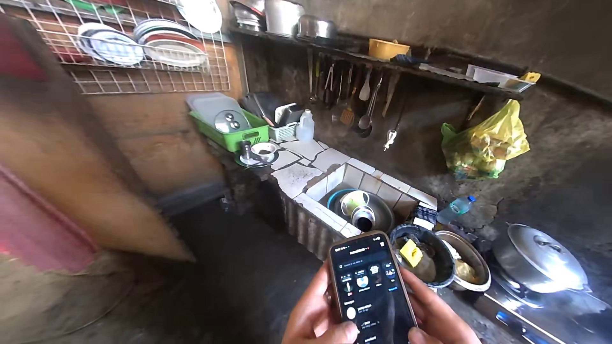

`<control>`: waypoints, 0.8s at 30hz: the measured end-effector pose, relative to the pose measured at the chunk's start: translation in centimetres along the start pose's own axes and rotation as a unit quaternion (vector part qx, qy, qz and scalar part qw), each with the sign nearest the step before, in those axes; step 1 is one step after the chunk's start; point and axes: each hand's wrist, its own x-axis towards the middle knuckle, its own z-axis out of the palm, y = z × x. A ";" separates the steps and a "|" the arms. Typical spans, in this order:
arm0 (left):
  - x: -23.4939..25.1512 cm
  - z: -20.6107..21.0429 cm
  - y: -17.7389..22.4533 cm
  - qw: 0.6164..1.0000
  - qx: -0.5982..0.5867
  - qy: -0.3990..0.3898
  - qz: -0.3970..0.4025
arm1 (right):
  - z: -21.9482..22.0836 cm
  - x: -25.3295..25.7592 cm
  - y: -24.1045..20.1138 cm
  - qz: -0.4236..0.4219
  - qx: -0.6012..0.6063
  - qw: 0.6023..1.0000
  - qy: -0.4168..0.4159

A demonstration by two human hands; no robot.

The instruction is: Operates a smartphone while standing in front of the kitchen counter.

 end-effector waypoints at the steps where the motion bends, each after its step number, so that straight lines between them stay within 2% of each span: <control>1: 0.1 0.0 -0.1 1.000 0.002 -0.002 -0.001 | -0.1 0.0 0.0 0.002 -0.001 1.000 -0.003; 7: 0.4 0.1 -0.3 0.999 0.047 0.005 -0.018 | -0.6 0.1 0.0 0.006 -0.011 1.000 -0.005; 12: 1.0 -0.1 -0.7 1.000 -0.016 -0.012 -0.015 | -0.9 0.1 -0.2 0.011 -0.018 1.000 0.009; 24: 1.8 -0.2 -0.8 0.998 -0.049 -0.004 -0.035 | -0.7 0.4 -1.0 0.052 -0.064 0.996 0.034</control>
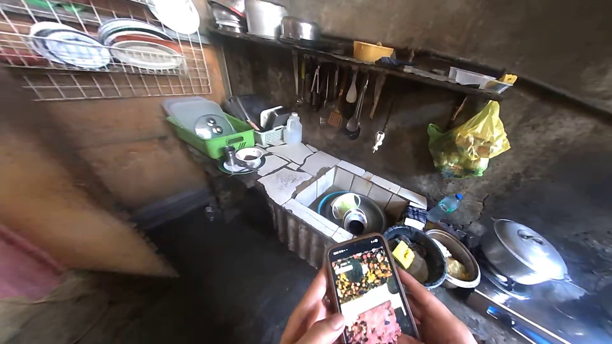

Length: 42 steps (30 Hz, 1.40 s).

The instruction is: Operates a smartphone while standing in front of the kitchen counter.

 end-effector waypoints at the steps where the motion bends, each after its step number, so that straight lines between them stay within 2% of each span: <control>1: 0.0 -0.1 0.1 1.000 0.002 -0.001 0.002 | 0.1 0.1 0.0 -0.001 0.000 1.000 -0.001; 17: -0.6 -1.0 1.6 1.000 0.006 0.000 0.025 | 1.5 1.1 0.0 -0.015 -0.001 1.000 -0.024; 42: -1.3 -0.3 0.9 1.000 0.004 0.002 0.026 | 0.9 0.2 0.1 -0.013 0.029 0.999 -0.035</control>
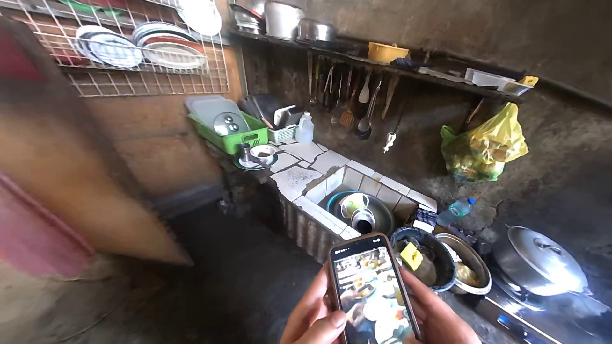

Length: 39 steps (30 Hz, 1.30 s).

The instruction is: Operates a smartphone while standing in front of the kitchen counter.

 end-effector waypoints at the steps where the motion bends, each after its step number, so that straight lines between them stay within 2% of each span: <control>1: 0.0 0.1 0.0 1.000 0.001 0.000 0.000 | 0.0 0.0 0.1 0.000 -0.004 1.000 0.001; 9: 0.1 0.2 -0.1 1.000 0.006 -0.012 -0.017 | -0.3 -0.3 0.8 -0.031 0.015 0.999 0.020; 27: 0.4 -0.2 0.3 0.999 -0.027 0.006 -0.027 | -0.2 0.5 1.3 -0.018 0.052 0.998 0.014; 30: 0.4 -0.1 0.2 0.999 -0.032 0.032 -0.016 | -0.1 0.7 1.5 -0.016 0.056 0.998 0.015; 34: 0.2 0.1 0.1 0.994 -0.048 0.098 0.004 | -0.2 1.2 1.4 -0.016 0.052 0.998 -0.006; 36: 0.1 0.1 0.2 0.989 -0.066 0.133 0.019 | -0.1 1.2 1.3 -0.006 0.055 0.998 0.010; 39: 0.1 0.4 0.6 0.973 -0.109 0.194 0.055 | 0.0 0.9 1.8 0.024 0.138 0.990 0.009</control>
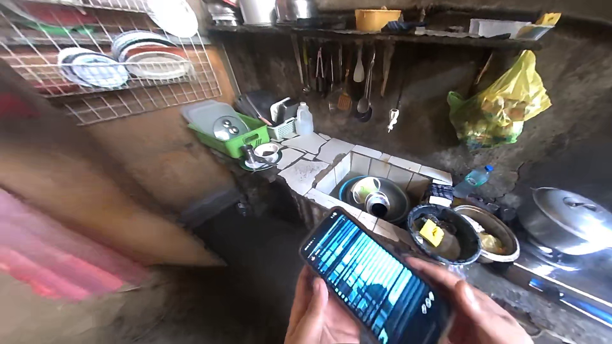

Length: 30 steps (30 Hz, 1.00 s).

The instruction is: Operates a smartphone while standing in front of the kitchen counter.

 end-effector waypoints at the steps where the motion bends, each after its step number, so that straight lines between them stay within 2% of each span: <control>1: 0.1 -0.1 0.0 1.000 -0.021 0.009 0.016 | 0.1 0.0 0.2 0.008 0.032 0.999 -0.007; 6: 0.1 -0.9 -1.5 0.995 -0.078 -0.030 0.057 | 1.0 0.5 -0.1 -0.015 0.014 0.997 0.076; 13: -1.2 -0.8 -2.4 0.986 0.000 -0.165 0.023 | 1.4 0.4 -1.0 -0.118 -0.015 0.971 0.209; 18: -1.5 -0.9 -2.8 0.976 0.019 -0.217 0.015 | 1.2 -0.7 -2.3 -0.145 -0.048 0.960 0.237; 21: -1.3 -2.4 -3.0 0.965 0.033 -0.258 0.022 | 1.1 -1.4 -2.7 -0.162 -0.080 0.951 0.251; 30: -1.7 -3.6 -3.8 0.957 0.037 -0.287 0.018 | 0.4 -2.2 -3.2 -0.198 -0.075 0.942 0.260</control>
